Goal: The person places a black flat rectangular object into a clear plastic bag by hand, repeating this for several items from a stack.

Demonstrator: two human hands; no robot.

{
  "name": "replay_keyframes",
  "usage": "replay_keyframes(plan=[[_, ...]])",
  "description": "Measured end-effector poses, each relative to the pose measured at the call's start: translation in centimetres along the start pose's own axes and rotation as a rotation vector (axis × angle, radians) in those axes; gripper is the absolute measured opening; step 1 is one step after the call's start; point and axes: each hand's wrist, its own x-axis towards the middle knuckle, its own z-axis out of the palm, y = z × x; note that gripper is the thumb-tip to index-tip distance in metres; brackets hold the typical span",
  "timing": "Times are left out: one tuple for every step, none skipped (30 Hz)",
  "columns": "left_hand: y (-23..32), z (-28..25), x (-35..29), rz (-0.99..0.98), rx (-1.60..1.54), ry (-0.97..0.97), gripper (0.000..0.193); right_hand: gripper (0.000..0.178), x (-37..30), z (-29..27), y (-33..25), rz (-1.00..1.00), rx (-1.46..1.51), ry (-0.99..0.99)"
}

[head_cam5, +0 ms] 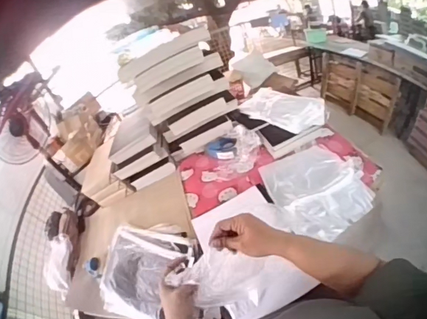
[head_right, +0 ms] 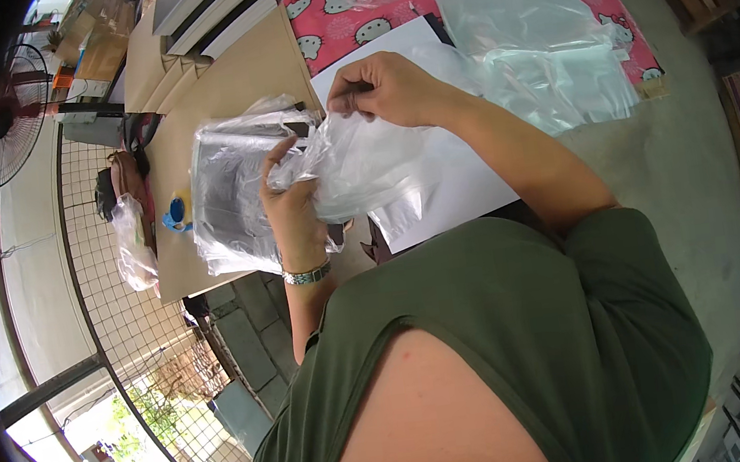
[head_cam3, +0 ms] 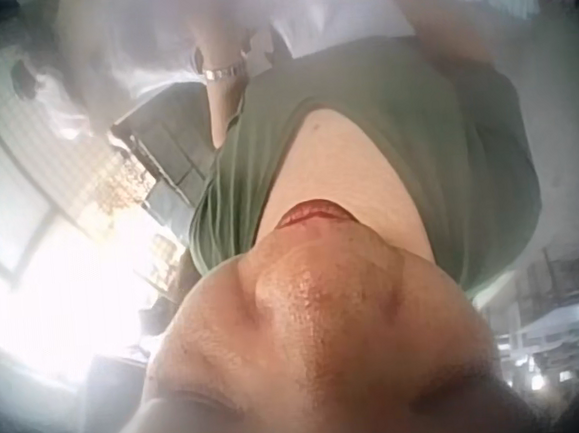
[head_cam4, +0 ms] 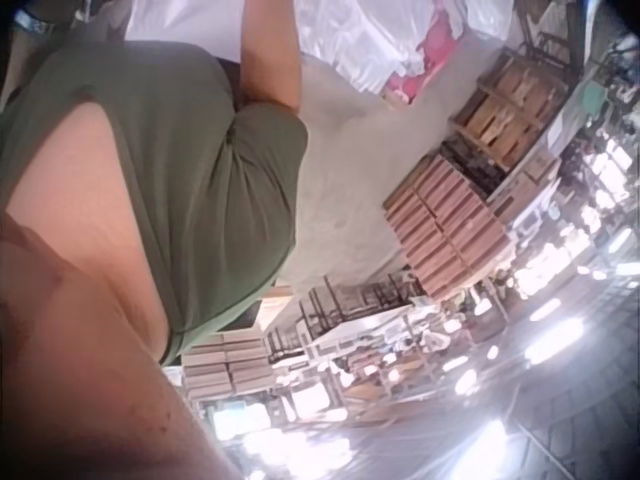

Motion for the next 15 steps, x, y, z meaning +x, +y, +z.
replay_keyframes(plan=[[0.1, 0.2, -0.1, -0.011, 0.019, -0.013, 0.037, 0.007, 0.0, 0.4, 0.0, -0.036, -0.030, 0.075], [-0.2, 0.0, -0.1, -0.018, 0.002, -0.021, 0.037, 0.009, 0.1, 0.7, 0.3, -0.111, 0.022, 0.100], [-0.6, -0.2, 0.1, -0.019, -0.014, -0.029, 0.037, 0.011, 0.3, 1.1, 0.7, -0.190, 0.072, 0.124], [-0.6, -0.3, 0.2, -0.021, -0.029, -0.037, 0.037, 0.013, 0.5, 1.3, 0.9, -0.270, 0.123, 0.148], [-0.4, -0.3, 0.1, -0.016, -0.012, -0.013, 0.041, 0.011, 0.3, 1.0, 0.9, -0.171, 0.091, 0.076], [0.0, -0.2, 0.0, -0.013, 0.002, 0.011, 0.044, 0.009, -0.2, 0.4, 0.8, -0.068, 0.056, 0.004], [0.2, 0.0, 0.0, -0.011, 0.016, 0.036, 0.048, 0.008, -0.4, 0.1, 0.8, 0.035, 0.022, -0.068], [0.0, 0.0, 0.1, -0.017, 0.028, 0.003, 0.045, 0.008, -0.2, 0.2, 0.9, -0.015, -0.051, 0.016], [-0.2, 0.2, -0.1, -0.021, 0.041, -0.027, 0.041, 0.009, 0.0, 0.5, 1.0, -0.067, -0.122, 0.099], [-0.6, 0.4, -0.3, -0.026, 0.054, -0.057, 0.039, 0.009, 0.3, 0.8, 1.2, -0.120, -0.193, 0.181], [-1.6, 0.9, -0.8, -0.017, 0.080, -0.048, 0.031, 0.010, 0.6, 1.3, 1.3, -0.130, -0.069, 0.209], [-1.7, 0.9, -1.0, -0.096, 0.045, -0.067, 0.028, 0.010, 1.1, 1.7, 1.2, -0.144, 0.053, 0.239], [-1.6, 0.9, -1.2, -0.174, 0.011, -0.085, 0.025, 0.011, 1.5, 2.0, 0.8, -0.157, 0.176, 0.267], [-1.5, 0.8, -1.3, -0.252, -0.024, -0.104, 0.023, 0.013, 0.9, 2.0, 0.4, 0.014, 0.275, 0.159], [-2.4, -0.9, -1.0, -0.269, 0.046, -0.023, 0.019, 0.015, -0.3, 2.6, -0.9, 0.189, 0.373, 0.047]])
